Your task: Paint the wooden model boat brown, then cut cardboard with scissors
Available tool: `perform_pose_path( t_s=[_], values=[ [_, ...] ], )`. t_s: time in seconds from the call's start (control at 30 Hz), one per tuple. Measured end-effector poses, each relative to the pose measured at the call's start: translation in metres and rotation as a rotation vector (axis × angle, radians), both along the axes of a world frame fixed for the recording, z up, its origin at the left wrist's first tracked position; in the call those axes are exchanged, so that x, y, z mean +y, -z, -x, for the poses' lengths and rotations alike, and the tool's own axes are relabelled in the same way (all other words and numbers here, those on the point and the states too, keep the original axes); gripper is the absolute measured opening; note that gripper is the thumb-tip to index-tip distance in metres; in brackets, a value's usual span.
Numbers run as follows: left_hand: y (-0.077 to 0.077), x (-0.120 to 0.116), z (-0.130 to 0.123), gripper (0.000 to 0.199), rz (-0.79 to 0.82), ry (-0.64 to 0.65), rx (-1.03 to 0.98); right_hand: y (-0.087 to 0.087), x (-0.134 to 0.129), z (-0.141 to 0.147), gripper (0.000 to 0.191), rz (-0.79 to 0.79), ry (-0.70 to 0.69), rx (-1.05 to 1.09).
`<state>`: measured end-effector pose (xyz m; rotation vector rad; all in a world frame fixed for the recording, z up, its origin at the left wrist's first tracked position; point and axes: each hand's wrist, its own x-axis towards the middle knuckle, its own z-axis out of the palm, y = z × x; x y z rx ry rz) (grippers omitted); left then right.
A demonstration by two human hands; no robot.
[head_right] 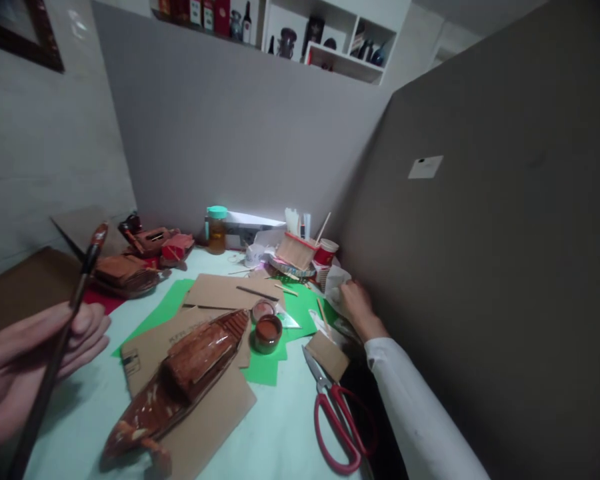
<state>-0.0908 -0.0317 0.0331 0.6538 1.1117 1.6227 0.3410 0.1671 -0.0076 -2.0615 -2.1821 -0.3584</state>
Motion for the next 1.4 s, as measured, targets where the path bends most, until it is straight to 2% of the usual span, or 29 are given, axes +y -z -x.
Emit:
perform_pose_path(
  t_s=[0.1,0.27,0.33,0.43,0.5,0.57,0.63,0.8,0.87,1.0,1.17,1.4],
  values=[
    [-0.006,-0.001,-0.003,0.021,-0.034,0.033,-0.001,-0.01,-0.001,-0.001,0.031,-0.121,-0.013,0.073],
    [-0.004,0.0,-0.001,0.024,-0.156,0.055,0.102,-0.052,-0.021,-0.004,0.021,-0.468,-0.001,0.331],
    [-0.003,0.0,-0.001,0.027,-0.165,0.054,0.107,-0.068,-0.04,0.003,0.021,-0.647,-0.006,0.465],
    [-0.004,-0.001,-0.003,0.03,-0.187,0.053,0.112,-0.08,-0.079,0.027,0.031,-0.815,-0.14,0.657],
    [-0.004,-0.001,-0.004,0.03,-0.205,0.06,0.111,-0.081,-0.109,0.048,0.027,-0.814,-0.261,0.78],
    [-0.004,-0.001,-0.005,0.029,-0.222,0.075,0.107,-0.078,-0.139,0.069,0.017,-0.705,-0.337,0.84],
    [-0.003,-0.001,-0.005,0.029,-0.23,0.086,0.101,-0.074,-0.165,0.088,0.01,-0.548,-0.395,0.797],
    [-0.001,-0.001,-0.006,0.028,-0.239,0.094,0.082,-0.072,-0.206,0.129,0.013,-0.215,-0.836,0.489],
    [-0.001,-0.002,-0.005,0.028,-0.239,0.104,0.075,-0.074,-0.214,0.143,0.011,-0.111,-0.94,0.441],
    [-0.001,-0.004,-0.002,0.028,-0.236,0.128,0.073,-0.074,-0.221,0.163,0.018,0.062,-1.006,0.374],
    [-0.001,-0.005,-0.002,0.027,-0.248,0.148,0.087,-0.069,-0.222,0.178,0.019,0.11,-0.96,0.275],
    [0.002,-0.004,0.002,0.026,-0.271,0.186,0.11,-0.073,-0.218,0.202,0.027,0.17,-1.077,0.135]
  ],
)
